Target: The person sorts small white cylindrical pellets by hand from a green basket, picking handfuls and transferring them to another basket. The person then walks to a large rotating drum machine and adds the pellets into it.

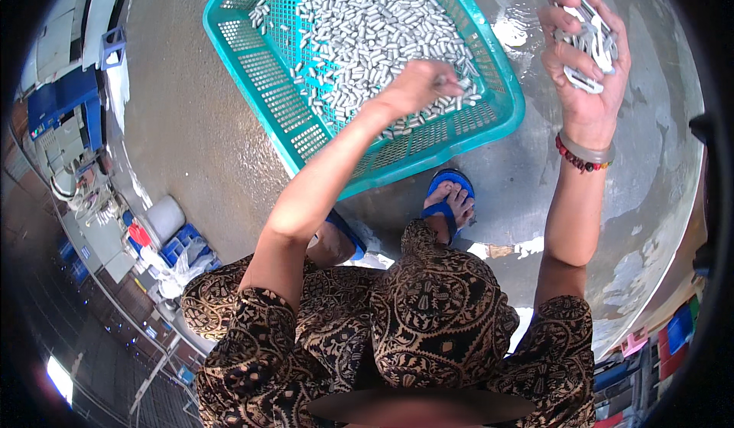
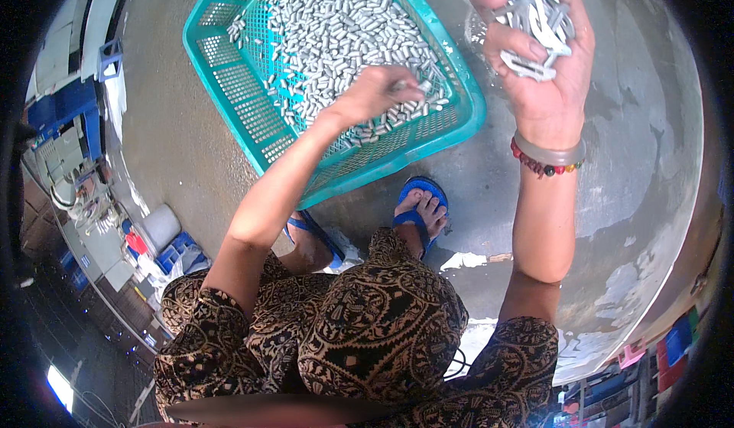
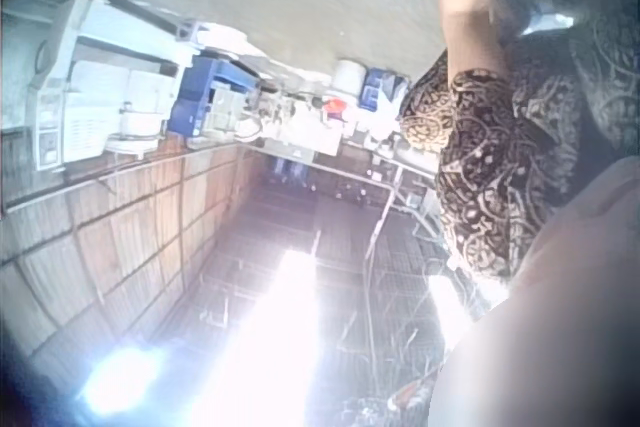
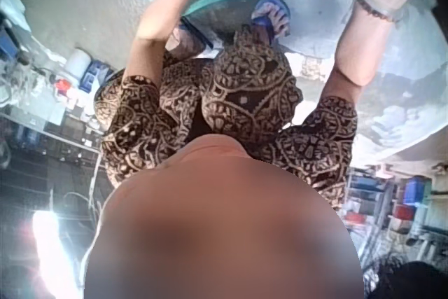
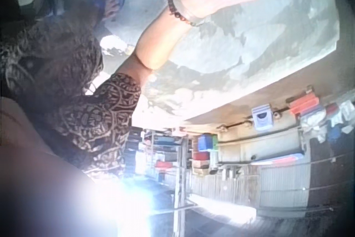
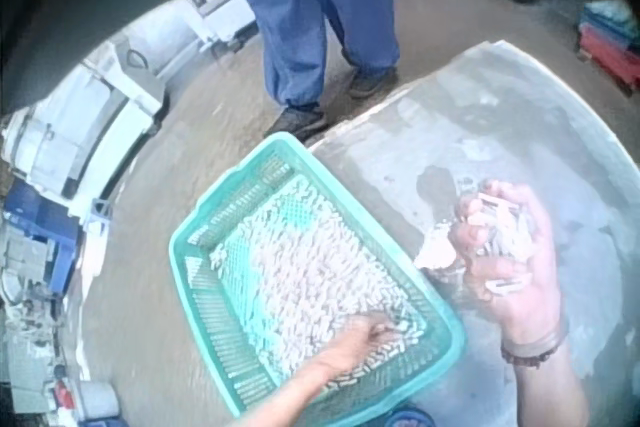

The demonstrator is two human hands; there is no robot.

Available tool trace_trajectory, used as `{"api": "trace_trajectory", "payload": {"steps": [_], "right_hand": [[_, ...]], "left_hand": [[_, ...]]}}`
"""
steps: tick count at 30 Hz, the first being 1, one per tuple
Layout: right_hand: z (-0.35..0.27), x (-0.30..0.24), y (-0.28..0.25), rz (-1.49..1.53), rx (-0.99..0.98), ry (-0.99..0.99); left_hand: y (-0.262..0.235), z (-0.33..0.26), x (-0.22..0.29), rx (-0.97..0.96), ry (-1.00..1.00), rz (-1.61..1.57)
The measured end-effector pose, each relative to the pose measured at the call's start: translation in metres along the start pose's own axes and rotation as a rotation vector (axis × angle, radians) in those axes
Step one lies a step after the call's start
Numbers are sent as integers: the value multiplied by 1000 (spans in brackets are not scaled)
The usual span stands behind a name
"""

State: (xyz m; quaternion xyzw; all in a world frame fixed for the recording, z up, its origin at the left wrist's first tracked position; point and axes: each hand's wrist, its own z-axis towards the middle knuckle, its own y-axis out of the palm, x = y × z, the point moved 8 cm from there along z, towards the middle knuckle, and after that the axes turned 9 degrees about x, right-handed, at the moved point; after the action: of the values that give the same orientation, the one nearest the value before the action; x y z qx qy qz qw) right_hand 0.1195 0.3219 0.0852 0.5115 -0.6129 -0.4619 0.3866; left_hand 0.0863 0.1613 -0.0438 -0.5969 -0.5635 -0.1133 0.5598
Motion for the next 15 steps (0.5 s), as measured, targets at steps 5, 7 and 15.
{"api": "trace_trajectory", "payload": {"steps": [5,7,15], "right_hand": [[-39,-5,-8,120,-84,-35],[-55,-6,-17,151,-40,-62],[-85,3,-41,253,75,-14]], "left_hand": [[-18,-28,-9,-269,-295,-1028],[-21,-26,6,-348,-209,-1229],[12,26,25,241,316,657]]}}
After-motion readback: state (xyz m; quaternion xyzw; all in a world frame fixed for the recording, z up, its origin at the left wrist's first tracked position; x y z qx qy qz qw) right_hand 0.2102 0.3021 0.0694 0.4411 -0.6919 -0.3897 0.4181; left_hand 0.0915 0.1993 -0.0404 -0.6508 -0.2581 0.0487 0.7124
